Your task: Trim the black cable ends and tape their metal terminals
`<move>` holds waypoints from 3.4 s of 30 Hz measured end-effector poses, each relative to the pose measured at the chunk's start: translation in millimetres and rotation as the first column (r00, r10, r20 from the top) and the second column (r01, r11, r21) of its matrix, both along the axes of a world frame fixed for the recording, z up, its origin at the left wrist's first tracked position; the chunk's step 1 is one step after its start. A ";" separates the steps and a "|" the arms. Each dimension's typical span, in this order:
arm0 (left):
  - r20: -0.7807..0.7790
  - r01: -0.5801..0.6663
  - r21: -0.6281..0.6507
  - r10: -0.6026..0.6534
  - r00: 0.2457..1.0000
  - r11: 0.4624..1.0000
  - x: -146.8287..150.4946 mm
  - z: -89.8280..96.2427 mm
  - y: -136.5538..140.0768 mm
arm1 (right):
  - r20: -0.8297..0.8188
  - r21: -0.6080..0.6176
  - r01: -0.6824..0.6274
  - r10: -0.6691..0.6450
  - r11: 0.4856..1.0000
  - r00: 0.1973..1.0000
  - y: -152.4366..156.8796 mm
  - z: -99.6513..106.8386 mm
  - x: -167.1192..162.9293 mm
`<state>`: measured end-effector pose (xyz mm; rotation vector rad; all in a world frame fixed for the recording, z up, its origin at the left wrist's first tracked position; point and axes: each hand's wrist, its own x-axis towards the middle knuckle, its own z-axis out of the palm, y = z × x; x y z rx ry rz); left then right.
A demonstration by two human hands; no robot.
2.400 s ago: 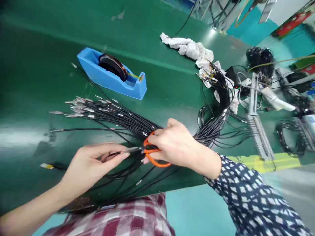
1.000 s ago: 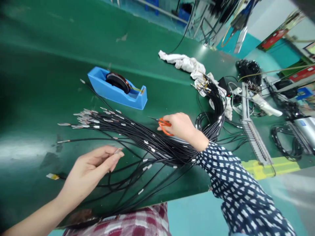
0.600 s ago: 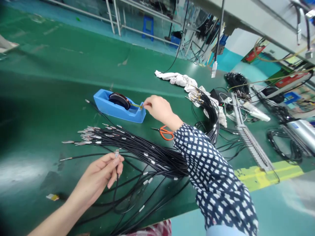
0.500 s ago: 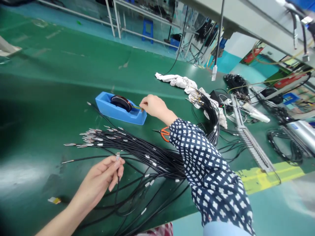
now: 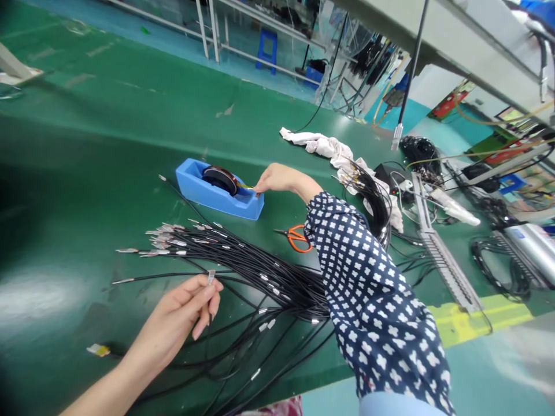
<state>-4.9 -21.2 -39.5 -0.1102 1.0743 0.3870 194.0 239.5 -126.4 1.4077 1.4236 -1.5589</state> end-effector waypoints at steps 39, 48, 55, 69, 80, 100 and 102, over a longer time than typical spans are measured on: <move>-0.370 0.205 0.141 -0.141 0.918 0.969 -7.1 13.6 15.1 | -0.111 -0.443 0.465 -0.562 0.766 0.820 -149.8 99.7 -27.7; -0.385 0.302 0.209 -0.206 0.900 0.930 -8.3 12.1 15.1 | -0.074 -0.402 0.470 -0.540 0.786 0.838 -157.9 103.8 -33.6; -0.286 0.012 0.016 -0.007 0.958 1.000 -9.8 9.9 14.4 | -0.062 -0.229 0.716 -0.744 0.660 0.666 -180.5 107.3 -38.0; -0.185 -0.032 0.184 0.067 0.980 0.982 -8.7 14.7 15.6 | -0.114 -0.208 0.804 -0.830 0.557 0.546 -192.8 107.9 -42.1; -0.155 0.024 0.184 0.004 0.988 0.983 -9.3 18.9 18.0 | -0.109 -0.257 0.818 -0.856 0.515 0.505 -192.4 106.5 -45.1; -0.168 0.016 0.202 0.018 0.986 0.979 -8.8 19.3 19.1 | -0.116 -0.255 0.828 -0.866 0.500 0.487 -196.8 106.5 -50.8; -0.169 0.010 0.207 0.026 0.985 0.978 -8.9 19.2 18.3 | -0.120 -0.255 0.832 -0.870 0.493 0.479 -197.3 107.1 -52.2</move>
